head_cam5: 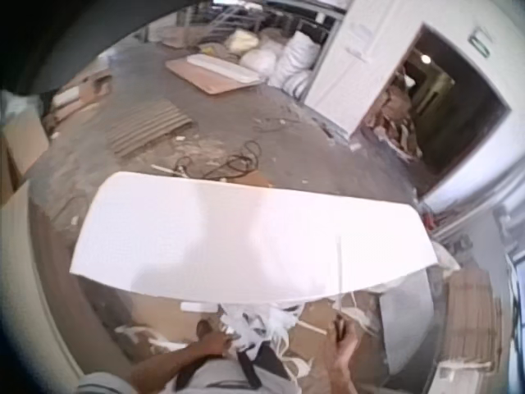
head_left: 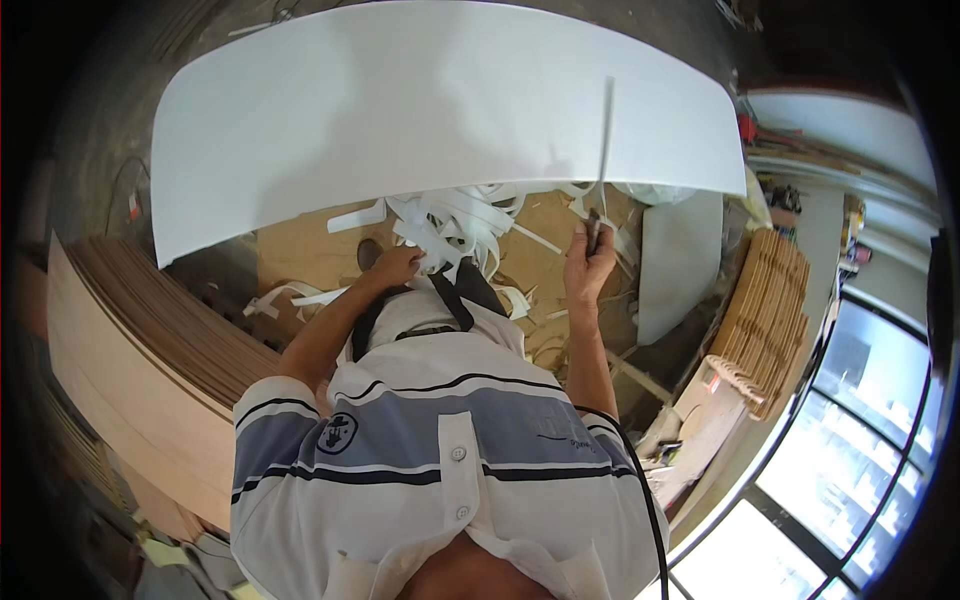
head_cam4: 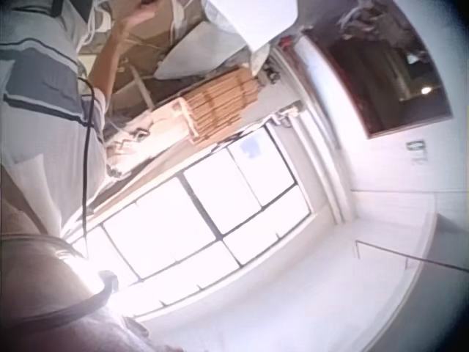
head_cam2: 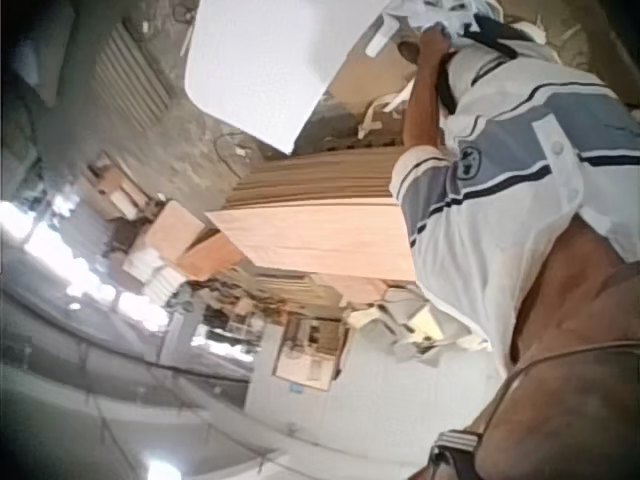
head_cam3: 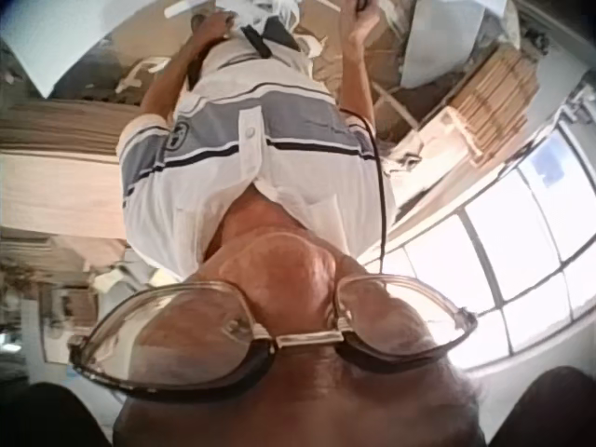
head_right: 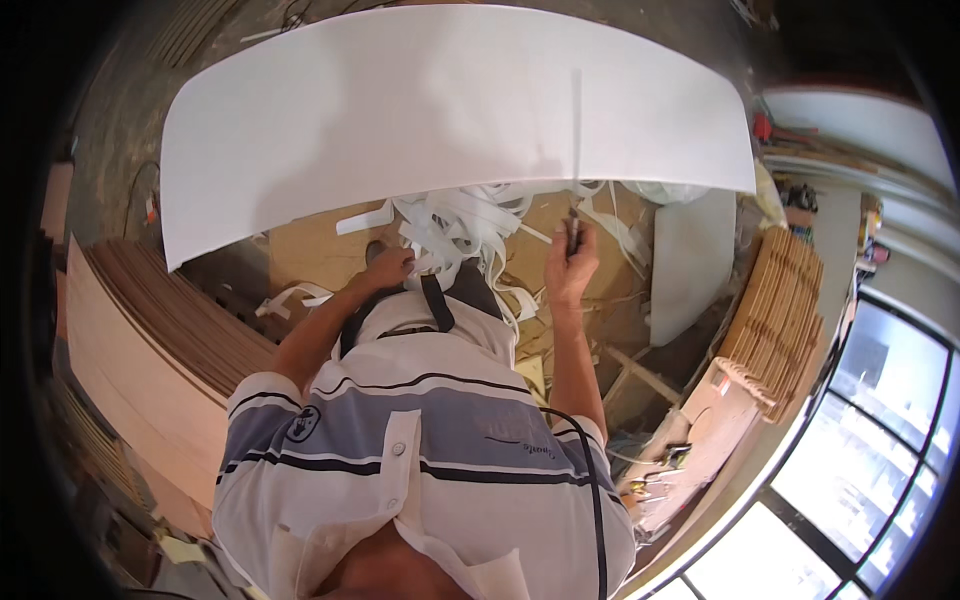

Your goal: Applying and trimming white edge banding to a curved white board.

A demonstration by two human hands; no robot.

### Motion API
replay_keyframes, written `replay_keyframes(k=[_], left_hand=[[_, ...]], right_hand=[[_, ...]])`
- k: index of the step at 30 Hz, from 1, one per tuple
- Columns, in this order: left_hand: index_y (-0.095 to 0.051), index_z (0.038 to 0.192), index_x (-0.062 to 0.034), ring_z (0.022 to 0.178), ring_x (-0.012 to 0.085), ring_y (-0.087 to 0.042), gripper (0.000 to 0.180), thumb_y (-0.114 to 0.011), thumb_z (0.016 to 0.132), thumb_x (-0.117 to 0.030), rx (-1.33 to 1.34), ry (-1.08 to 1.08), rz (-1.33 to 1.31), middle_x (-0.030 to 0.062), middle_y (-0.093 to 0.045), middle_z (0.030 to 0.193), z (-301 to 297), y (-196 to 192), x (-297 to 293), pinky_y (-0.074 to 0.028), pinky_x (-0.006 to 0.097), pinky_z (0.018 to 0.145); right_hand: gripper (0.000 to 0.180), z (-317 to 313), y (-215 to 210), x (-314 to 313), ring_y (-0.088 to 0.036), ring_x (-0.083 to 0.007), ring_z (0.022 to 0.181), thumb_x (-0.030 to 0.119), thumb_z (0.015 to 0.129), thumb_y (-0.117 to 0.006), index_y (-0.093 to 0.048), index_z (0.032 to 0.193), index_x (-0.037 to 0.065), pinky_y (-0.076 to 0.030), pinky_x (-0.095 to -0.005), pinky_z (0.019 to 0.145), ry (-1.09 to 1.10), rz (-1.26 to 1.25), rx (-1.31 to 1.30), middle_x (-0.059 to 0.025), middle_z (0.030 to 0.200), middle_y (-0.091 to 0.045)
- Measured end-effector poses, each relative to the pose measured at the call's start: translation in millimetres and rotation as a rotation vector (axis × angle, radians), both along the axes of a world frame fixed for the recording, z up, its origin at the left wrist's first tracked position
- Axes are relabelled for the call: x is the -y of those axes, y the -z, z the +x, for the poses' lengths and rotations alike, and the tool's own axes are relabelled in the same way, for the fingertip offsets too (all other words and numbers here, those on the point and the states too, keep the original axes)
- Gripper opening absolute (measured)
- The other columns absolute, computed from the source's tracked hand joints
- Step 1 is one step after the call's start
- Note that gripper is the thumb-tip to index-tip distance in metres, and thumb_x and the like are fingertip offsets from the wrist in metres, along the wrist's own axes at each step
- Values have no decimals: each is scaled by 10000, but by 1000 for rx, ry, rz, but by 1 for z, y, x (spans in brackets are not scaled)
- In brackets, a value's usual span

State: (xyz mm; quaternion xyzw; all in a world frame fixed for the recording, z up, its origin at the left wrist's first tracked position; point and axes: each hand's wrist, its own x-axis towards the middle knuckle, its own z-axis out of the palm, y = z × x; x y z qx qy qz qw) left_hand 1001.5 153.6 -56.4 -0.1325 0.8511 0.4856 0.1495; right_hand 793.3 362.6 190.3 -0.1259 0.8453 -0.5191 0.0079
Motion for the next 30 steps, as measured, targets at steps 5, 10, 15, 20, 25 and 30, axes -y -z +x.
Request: replay_keyframes(k=[5,10,15,20,25,30], left_hand=[[-647,1042,-10,923,348,-651,288,-648,860,-233,-150,-101,-112,163,-674,946,-17,-10,-26,-508,434,804],[-631,1045,-13,831,282,-668,225,-664,869,-149,-460,-275,11,133,-669,922,-87,-161,-35,-530,363,753],[-623,958,-16,773,220,-657,161,-669,897,-158,-494,-601,-74,90,-664,861,-132,-179,-12,-525,323,720],[-622,888,-56,720,192,-627,242,-673,913,-291,-226,-1072,929,54,-648,806,-114,-170,-20,-536,327,709],[-624,877,-82,710,190,-630,377,-687,880,-454,-53,-1480,1196,44,-641,781,-137,-173,-35,-561,369,716],[-614,888,-73,797,248,-658,478,-691,842,-542,195,-1535,1578,105,-659,831,-117,-130,-26,-567,447,771]], right_hand=[[213,-21,47,-96,-378,-87,602,179,939,-613,-510,850,15,-363,-264,541,192,-57,61,-4,665,-450],[235,-37,81,-174,-406,-145,641,218,935,-627,-509,881,21,-401,-318,599,392,4,40,-53,696,-480],[258,-93,76,-162,-472,-87,494,249,967,-590,-520,860,25,-399,-267,470,267,14,-53,3,626,-478],[271,-195,25,-73,-500,-306,557,225,936,-617,-585,866,-35,-430,-399,564,-15,176,59,-174,642,-551],[288,-316,45,24,-613,-396,689,242,887,-677,-601,852,-34,-476,-460,625,-326,291,-87,-225,715,-613],[462,-369,52,158,-619,-419,815,364,783,-786,-600,843,-55,-498,-474,729,-448,411,-185,-253,845,-633]])
